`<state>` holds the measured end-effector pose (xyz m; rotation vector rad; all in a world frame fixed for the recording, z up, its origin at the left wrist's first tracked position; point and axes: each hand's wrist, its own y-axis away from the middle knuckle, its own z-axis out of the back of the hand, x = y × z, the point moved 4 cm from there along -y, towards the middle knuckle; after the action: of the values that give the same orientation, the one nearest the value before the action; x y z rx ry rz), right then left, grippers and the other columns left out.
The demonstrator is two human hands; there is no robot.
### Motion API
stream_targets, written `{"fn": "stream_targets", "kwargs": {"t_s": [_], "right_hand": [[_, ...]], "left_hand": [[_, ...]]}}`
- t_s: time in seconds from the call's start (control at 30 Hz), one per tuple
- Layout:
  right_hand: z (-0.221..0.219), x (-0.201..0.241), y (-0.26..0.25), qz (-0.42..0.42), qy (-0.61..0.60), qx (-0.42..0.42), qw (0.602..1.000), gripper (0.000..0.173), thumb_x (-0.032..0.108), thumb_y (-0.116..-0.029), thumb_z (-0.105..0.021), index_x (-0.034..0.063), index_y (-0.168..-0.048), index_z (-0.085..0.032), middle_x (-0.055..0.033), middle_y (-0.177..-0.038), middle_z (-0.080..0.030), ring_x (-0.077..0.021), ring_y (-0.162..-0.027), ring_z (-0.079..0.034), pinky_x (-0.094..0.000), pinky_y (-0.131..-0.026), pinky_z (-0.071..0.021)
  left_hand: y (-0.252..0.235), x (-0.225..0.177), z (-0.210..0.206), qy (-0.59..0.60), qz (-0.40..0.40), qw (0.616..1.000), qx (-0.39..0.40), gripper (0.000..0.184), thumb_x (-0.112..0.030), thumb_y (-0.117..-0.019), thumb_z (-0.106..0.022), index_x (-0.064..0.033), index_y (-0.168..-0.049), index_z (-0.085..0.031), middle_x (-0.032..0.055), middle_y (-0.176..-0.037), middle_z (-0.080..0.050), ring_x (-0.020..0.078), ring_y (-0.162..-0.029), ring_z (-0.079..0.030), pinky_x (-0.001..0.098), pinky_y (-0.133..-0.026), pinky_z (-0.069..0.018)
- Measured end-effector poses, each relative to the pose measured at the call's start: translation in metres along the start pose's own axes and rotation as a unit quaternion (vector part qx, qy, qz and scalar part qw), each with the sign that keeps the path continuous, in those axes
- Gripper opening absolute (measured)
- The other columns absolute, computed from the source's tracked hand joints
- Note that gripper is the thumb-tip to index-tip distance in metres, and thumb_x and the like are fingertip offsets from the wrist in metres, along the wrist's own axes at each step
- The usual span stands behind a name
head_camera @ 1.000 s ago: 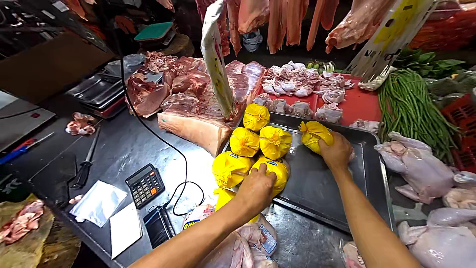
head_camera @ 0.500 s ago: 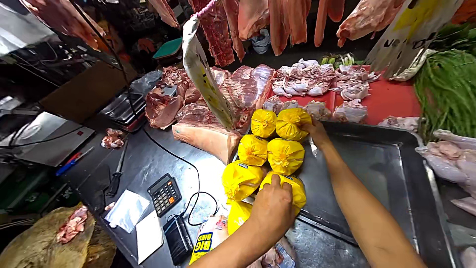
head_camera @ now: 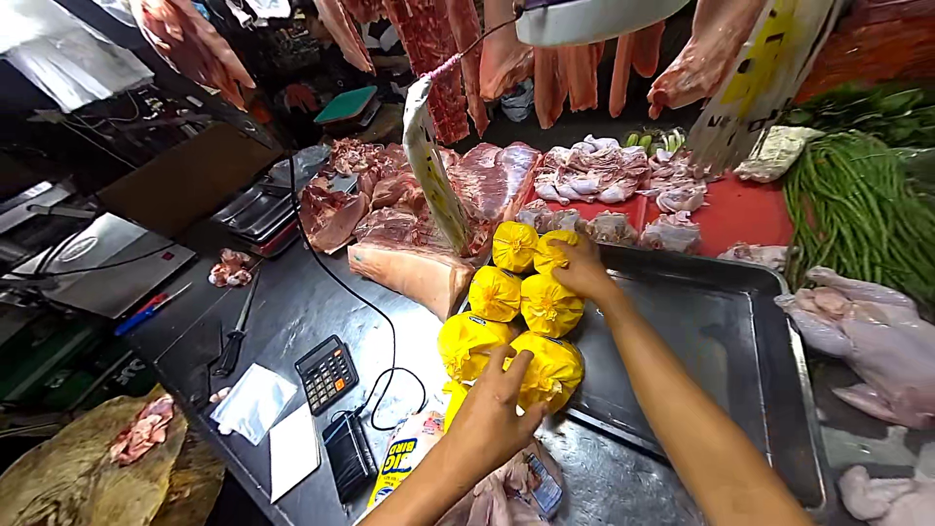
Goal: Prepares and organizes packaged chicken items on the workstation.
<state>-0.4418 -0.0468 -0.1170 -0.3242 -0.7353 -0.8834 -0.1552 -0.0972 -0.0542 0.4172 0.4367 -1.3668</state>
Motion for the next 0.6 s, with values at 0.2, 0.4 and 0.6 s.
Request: {"fn": "stream_targets", "kwargs": {"t_s": [0.2, 0.4, 0.6], "right_hand": [[-0.005, -0.004, 0.002, 0.01, -0.089, -0.075, 0.993, 0.093, 0.038, -0.0851, -0.078, 0.017, -0.163, -0.031, -0.0271, -0.168, -0.014, -0.0499, -0.154, -0.013, -0.0686, -0.121, -0.0199], [-0.009, -0.01, 0.076, 0.012, -0.304, -0.181, 0.935, 0.078, 0.032, -0.0986, -0.061, 0.0026, -0.162, -0.027, -0.0242, -0.166, -0.025, -0.0328, -0.154, -0.028, -0.0495, -0.123, -0.0309], [-0.05, -0.003, 0.288, -0.117, -0.403, -0.157, 0.894, 0.055, 0.021, -0.1021, -0.052, -0.0046, -0.149, -0.043, -0.0269, -0.149, -0.046, -0.0337, -0.126, -0.057, -0.0518, -0.099, -0.0523]], "left_hand": [[0.046, 0.013, 0.021, 0.023, 0.035, 0.999, 0.003, 0.062, -0.025, -0.0914, -0.075, -0.0066, -0.146, -0.052, 0.021, -0.149, -0.048, 0.0284, -0.118, -0.064, 0.0401, -0.093, -0.0586], [0.16, 0.043, 0.058, 0.155, 0.063, 0.978, -0.123, 0.05, -0.026, -0.09, -0.076, -0.0036, -0.134, -0.064, 0.0186, -0.144, -0.054, 0.0209, -0.111, -0.069, 0.036, -0.082, -0.0632], [0.305, 0.085, 0.065, 0.311, 0.209, 0.87, -0.32, 0.039, -0.005, -0.0898, -0.069, 0.0068, -0.127, -0.062, 0.0205, -0.139, -0.056, 0.0208, -0.109, -0.069, 0.0361, -0.085, -0.063]]}}
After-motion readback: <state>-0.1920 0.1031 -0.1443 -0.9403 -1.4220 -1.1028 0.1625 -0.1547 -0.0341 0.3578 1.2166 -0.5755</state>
